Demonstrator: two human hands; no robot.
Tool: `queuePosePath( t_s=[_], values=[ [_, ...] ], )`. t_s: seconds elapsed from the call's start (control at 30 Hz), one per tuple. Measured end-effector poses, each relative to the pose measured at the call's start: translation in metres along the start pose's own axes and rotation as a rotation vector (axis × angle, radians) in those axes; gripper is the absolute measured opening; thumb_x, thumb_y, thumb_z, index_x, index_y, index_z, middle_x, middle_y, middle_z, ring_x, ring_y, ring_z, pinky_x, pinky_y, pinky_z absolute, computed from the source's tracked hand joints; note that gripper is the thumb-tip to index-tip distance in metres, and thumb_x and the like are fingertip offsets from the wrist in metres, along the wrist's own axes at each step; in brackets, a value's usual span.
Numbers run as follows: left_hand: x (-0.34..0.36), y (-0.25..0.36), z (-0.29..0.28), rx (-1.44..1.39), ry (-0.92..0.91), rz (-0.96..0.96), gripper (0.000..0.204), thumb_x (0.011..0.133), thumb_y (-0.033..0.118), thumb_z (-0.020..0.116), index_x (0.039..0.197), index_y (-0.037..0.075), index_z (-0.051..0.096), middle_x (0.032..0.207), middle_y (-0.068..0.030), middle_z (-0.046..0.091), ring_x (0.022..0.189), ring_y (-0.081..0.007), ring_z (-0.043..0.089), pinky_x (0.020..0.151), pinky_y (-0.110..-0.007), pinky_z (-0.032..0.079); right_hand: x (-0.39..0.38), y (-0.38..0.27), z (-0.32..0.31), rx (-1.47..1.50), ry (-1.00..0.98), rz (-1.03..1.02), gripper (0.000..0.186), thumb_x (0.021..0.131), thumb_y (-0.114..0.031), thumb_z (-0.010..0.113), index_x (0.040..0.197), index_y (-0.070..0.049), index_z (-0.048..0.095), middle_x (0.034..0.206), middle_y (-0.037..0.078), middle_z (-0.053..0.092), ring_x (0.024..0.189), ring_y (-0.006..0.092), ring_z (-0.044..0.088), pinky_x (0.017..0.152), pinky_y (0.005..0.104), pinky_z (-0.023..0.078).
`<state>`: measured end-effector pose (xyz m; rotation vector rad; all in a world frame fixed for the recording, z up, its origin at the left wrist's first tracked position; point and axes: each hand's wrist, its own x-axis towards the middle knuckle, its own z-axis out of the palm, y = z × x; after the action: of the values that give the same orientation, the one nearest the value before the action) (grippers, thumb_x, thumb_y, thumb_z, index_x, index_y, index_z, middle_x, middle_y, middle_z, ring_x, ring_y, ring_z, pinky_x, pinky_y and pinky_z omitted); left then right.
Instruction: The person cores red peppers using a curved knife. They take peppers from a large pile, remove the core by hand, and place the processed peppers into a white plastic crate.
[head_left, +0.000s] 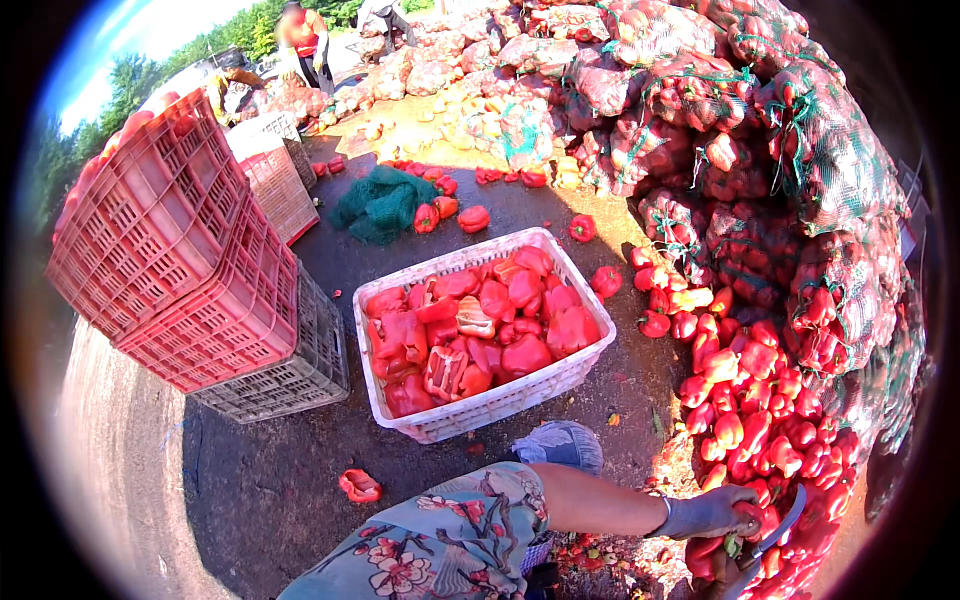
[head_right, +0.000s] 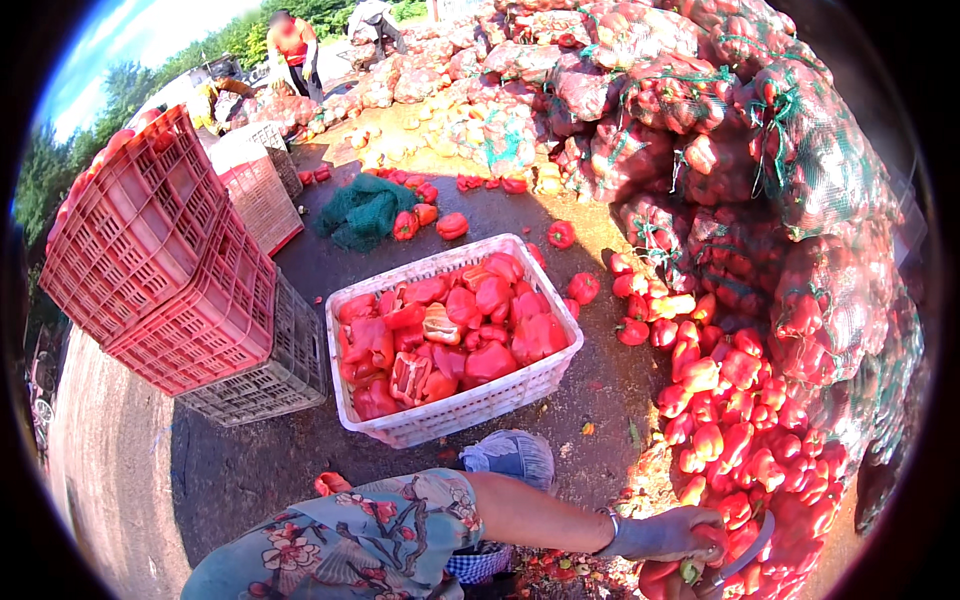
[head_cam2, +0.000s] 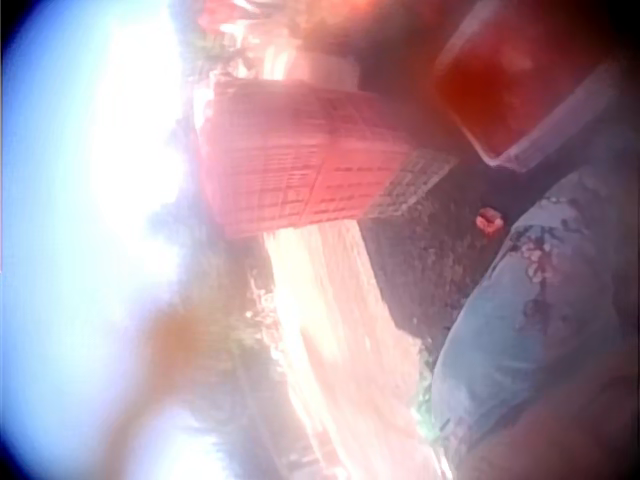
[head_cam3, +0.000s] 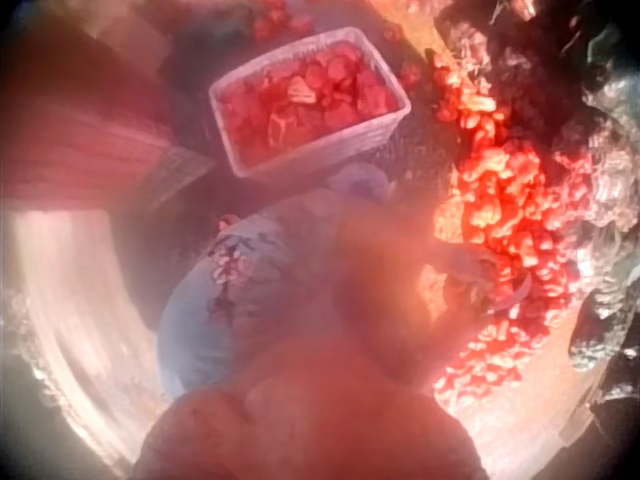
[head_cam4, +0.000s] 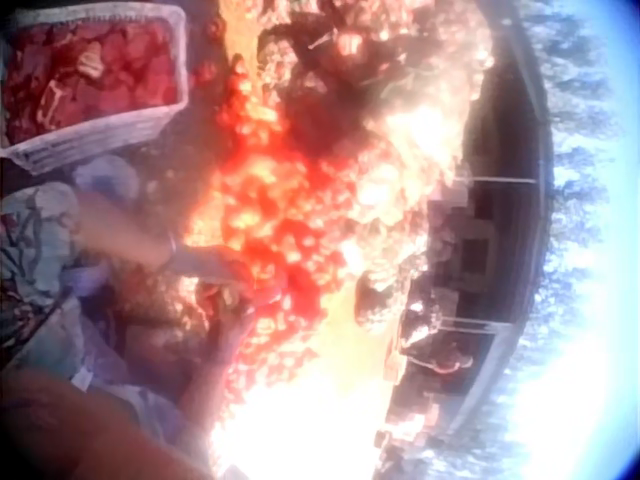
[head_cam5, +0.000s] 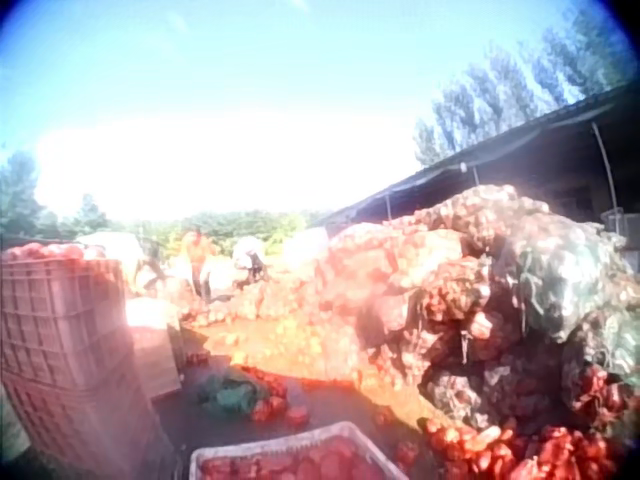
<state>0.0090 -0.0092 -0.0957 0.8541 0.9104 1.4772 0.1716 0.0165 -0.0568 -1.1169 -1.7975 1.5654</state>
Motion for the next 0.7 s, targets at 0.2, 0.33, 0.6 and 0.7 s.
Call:
queuePosePath(
  t_s=[0.2, 0.33, 0.6, 0.7],
  values=[
    [0.008, -0.009, 0.003, 0.029, 0.091, 0.096, 0.034, 0.090, 0.028, 0.070, 0.112, 0.005, 0.058, 0.097, -0.0077, 0.064, 0.091, -0.0161, 0.060, 0.080, -0.032, 0.049, 0.005, 0.008, 0.001, 0.078, 0.059, -0.053, 0.047, 0.077, -0.010, 0.075, 0.120, -0.005, 0.055, 0.091, 0.005, 0.066, 0.070, 0.0142, 0.063, 0.054, 0.0273, 0.050],
    [0.012, -0.012, 0.004, -0.003, 0.080, 0.043, 0.034, 0.090, 0.029, 0.070, 0.113, 0.006, 0.059, 0.098, -0.0073, 0.064, 0.092, -0.0164, 0.061, 0.081, -0.032, 0.049, 0.005, 0.012, -0.001, 0.114, 0.069, -0.061, 0.052, 0.076, -0.008, 0.073, 0.124, -0.005, 0.052, 0.091, 0.005, 0.065, 0.068, 0.0141, 0.062, 0.052, 0.0269, 0.050],
    [0.018, -0.031, 0.005, -0.160, 0.073, -0.039, 0.033, 0.091, 0.028, 0.070, 0.114, 0.006, 0.062, 0.101, -0.0053, 0.065, 0.096, -0.0133, 0.060, 0.086, -0.029, 0.048, 0.008, 0.022, 0.010, 0.261, 0.099, -0.102, 0.063, 0.075, -0.003, 0.069, 0.133, -0.006, 0.046, 0.092, 0.005, 0.065, 0.065, 0.0140, 0.062, 0.049, 0.0261, 0.049],
    [0.011, -0.020, 0.000, -0.043, 0.106, -0.058, 0.035, 0.090, 0.028, 0.072, 0.115, 0.006, 0.062, 0.103, -0.0054, 0.065, 0.098, -0.0132, 0.060, 0.087, -0.029, 0.048, 0.012, 0.025, 0.019, 0.361, 0.099, -0.113, 0.067, 0.074, -0.001, 0.068, 0.136, -0.006, 0.043, 0.093, 0.005, 0.065, 0.064, 0.0139, 0.062, 0.048, 0.0258, 0.048]
  ],
)
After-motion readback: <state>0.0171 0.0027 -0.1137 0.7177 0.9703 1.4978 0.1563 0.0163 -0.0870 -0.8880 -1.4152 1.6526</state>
